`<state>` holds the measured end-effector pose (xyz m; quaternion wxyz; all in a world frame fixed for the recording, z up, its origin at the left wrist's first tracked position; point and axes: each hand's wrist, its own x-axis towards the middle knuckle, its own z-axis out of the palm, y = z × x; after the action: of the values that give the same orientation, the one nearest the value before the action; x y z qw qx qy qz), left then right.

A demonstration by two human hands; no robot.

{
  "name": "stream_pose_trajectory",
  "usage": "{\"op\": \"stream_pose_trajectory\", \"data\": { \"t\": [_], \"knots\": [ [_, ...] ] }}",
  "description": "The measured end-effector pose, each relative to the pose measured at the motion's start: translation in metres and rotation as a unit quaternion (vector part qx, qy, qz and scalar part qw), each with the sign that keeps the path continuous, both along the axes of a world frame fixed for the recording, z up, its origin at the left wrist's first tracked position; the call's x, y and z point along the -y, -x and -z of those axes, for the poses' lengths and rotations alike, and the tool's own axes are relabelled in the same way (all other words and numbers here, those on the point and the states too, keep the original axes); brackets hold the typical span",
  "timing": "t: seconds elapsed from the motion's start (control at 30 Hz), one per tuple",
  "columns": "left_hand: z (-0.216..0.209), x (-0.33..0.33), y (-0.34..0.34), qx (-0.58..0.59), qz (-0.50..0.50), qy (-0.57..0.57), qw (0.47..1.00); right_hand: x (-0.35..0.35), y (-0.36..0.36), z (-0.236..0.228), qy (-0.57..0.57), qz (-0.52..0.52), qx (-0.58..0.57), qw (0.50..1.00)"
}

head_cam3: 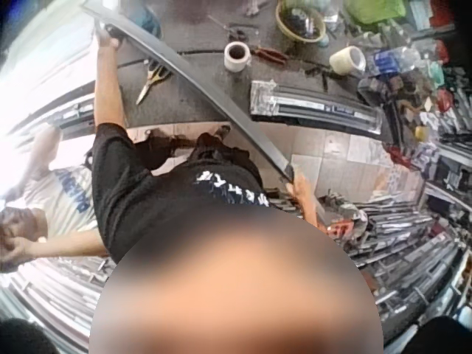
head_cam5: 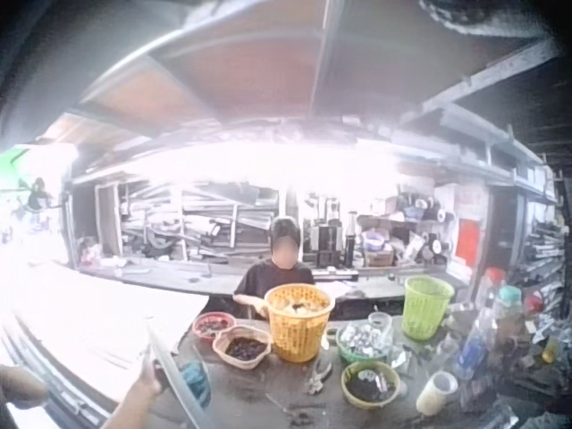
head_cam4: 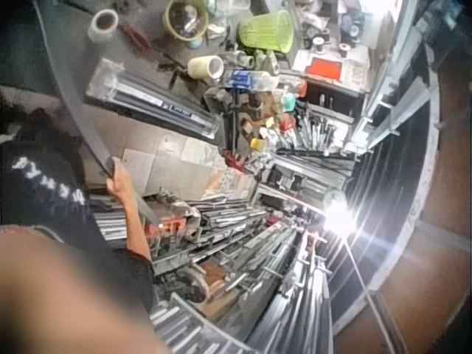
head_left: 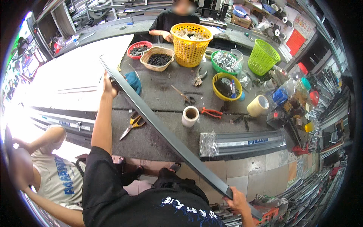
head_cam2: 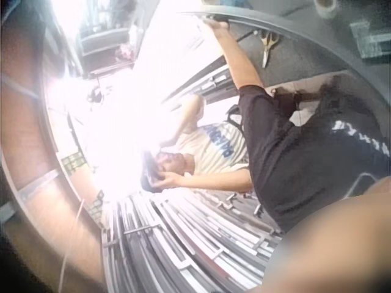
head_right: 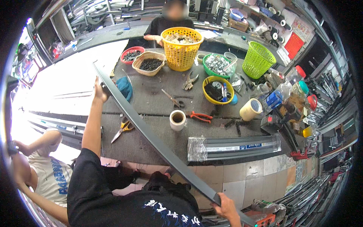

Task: The person picks up long metal profiles and wraps them with clear plastic film. They rotate the profiles, pull and smooth the film, and place the wrapped pieces on the workbench. A coworker is visible across the table handling similar items.

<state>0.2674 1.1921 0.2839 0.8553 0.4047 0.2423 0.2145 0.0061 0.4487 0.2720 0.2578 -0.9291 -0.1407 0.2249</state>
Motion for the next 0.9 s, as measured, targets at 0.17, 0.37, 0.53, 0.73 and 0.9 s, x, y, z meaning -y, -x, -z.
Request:
{"op": "stream_pose_trajectory", "data": {
  "t": [0.17, 0.37, 0.53, 0.73, 0.9],
  "knots": [
    [0.037, 0.039, -0.006, -0.023, 0.115, 0.033, 0.993, -0.079, -0.022, -0.039, -0.059, 0.01, -0.134, 0.989],
    [0.079, 0.069, -0.026, -0.112, -0.017, 0.048, 0.992, -0.14, -0.054, -0.029, -0.101, 0.008, -0.242, 0.965],
    [0.077, 0.038, -0.064, -0.173, -0.005, 0.001, 0.985, -0.124, -0.069, -0.031, -0.04, 0.0, -0.281, 0.959],
    [0.079, 0.029, -0.087, -0.196, -0.005, -0.029, 0.98, -0.109, -0.061, -0.039, 0.089, 0.037, -0.155, 0.983],
    [0.041, 0.05, -0.084, -0.118, -0.032, -0.06, 0.991, -0.103, -0.062, -0.018, 0.006, 0.047, -0.065, 0.997]
  ]
}}
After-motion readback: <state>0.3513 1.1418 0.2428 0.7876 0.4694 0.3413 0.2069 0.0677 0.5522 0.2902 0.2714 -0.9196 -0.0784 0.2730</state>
